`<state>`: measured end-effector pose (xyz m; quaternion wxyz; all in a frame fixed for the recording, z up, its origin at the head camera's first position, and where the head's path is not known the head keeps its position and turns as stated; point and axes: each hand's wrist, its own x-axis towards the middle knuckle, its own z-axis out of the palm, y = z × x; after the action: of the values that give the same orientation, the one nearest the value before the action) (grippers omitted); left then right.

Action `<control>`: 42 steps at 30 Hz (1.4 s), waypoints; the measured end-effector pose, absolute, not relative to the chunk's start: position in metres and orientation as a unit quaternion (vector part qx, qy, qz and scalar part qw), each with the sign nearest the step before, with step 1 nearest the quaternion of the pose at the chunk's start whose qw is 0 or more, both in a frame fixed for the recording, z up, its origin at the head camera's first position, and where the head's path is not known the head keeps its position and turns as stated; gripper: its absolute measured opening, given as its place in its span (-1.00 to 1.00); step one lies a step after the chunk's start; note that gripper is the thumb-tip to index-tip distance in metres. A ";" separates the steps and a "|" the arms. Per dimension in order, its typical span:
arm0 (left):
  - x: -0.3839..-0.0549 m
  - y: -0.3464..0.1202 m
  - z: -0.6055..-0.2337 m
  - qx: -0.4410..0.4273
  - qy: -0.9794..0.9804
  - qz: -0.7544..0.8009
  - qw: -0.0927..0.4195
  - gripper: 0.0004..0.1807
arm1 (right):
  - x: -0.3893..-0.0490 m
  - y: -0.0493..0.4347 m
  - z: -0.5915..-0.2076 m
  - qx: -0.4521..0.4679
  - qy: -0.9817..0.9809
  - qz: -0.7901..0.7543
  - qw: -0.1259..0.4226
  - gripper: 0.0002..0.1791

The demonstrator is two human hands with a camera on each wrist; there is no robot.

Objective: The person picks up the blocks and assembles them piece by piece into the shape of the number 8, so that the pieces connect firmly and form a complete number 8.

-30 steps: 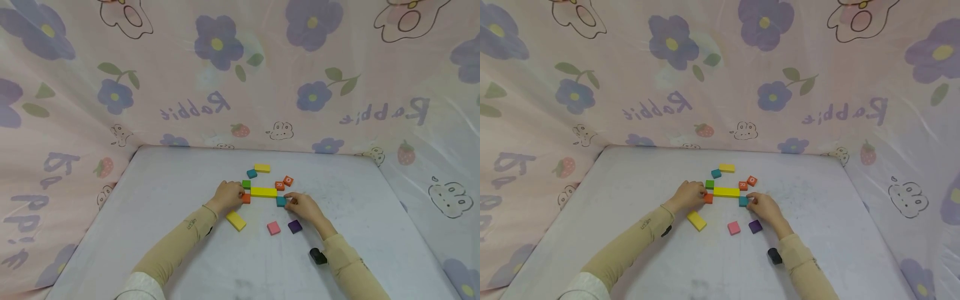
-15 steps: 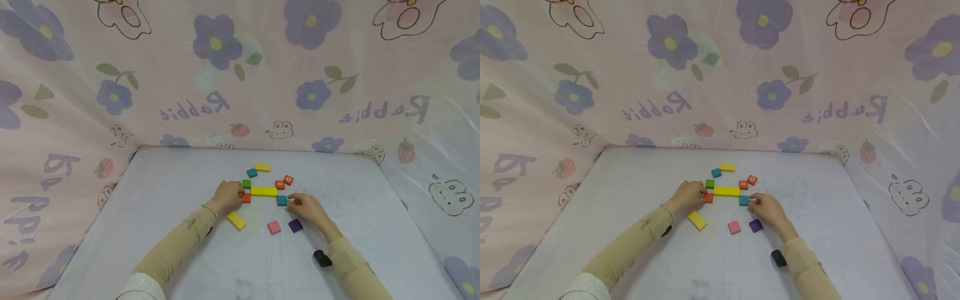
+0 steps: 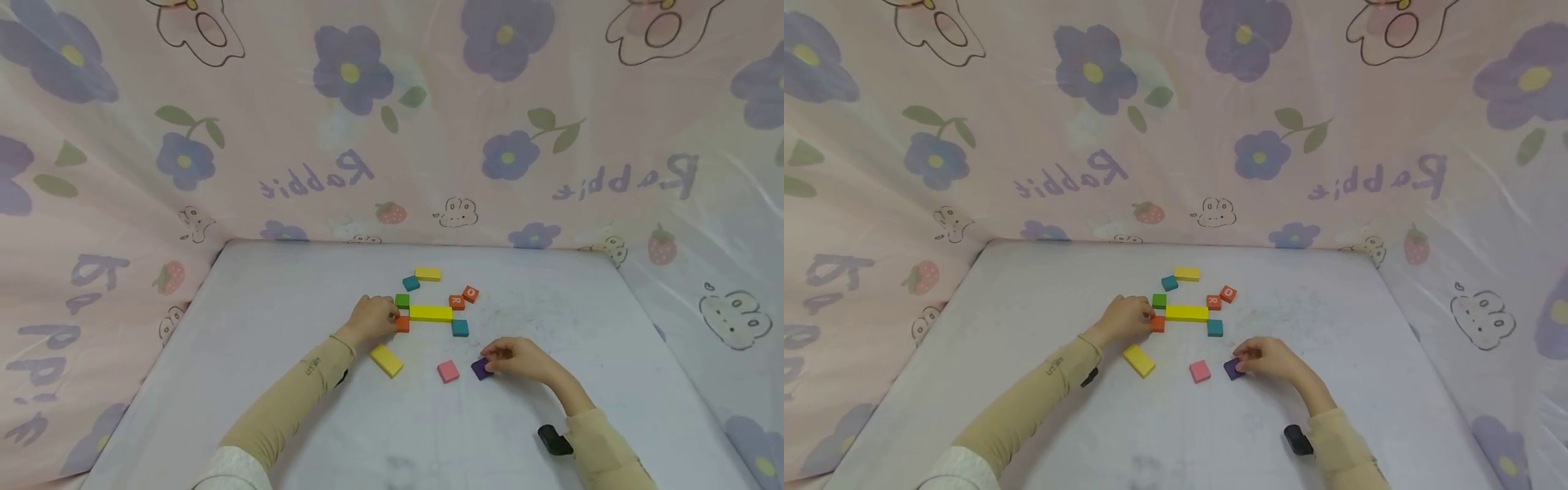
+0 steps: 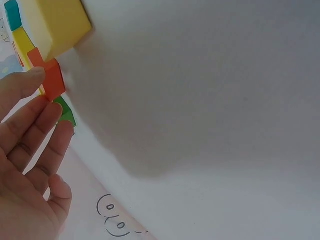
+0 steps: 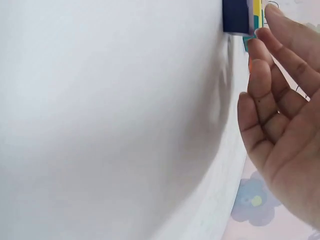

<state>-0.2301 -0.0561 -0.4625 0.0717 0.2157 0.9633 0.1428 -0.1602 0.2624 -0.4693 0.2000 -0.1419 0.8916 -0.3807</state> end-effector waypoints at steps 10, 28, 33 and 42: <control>-0.231 -0.057 -0.466 0.218 0.963 0.141 0.067 -0.79 | -0.150 0.266 -0.474 -0.149 0.887 -0.392 0.192 -0.72; -0.228 -0.058 -0.462 0.218 0.963 0.145 0.068 -0.78 | -0.157 0.234 -0.474 -0.099 0.927 -0.333 0.140 -0.78; -0.227 -0.059 -0.463 0.219 0.962 0.150 0.066 -0.78 | -0.159 0.223 -0.471 -0.095 0.941 -0.304 0.118 -0.77; -0.230 -0.059 -0.467 0.219 0.964 0.138 0.060 -0.76 | -0.165 0.202 -0.470 -0.034 0.952 -0.276 0.128 -0.77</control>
<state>-0.2298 -0.0589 -0.4669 0.0599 0.2185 0.9642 0.1380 -0.1650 0.2024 -0.4696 0.1277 -0.0344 0.9521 -0.2756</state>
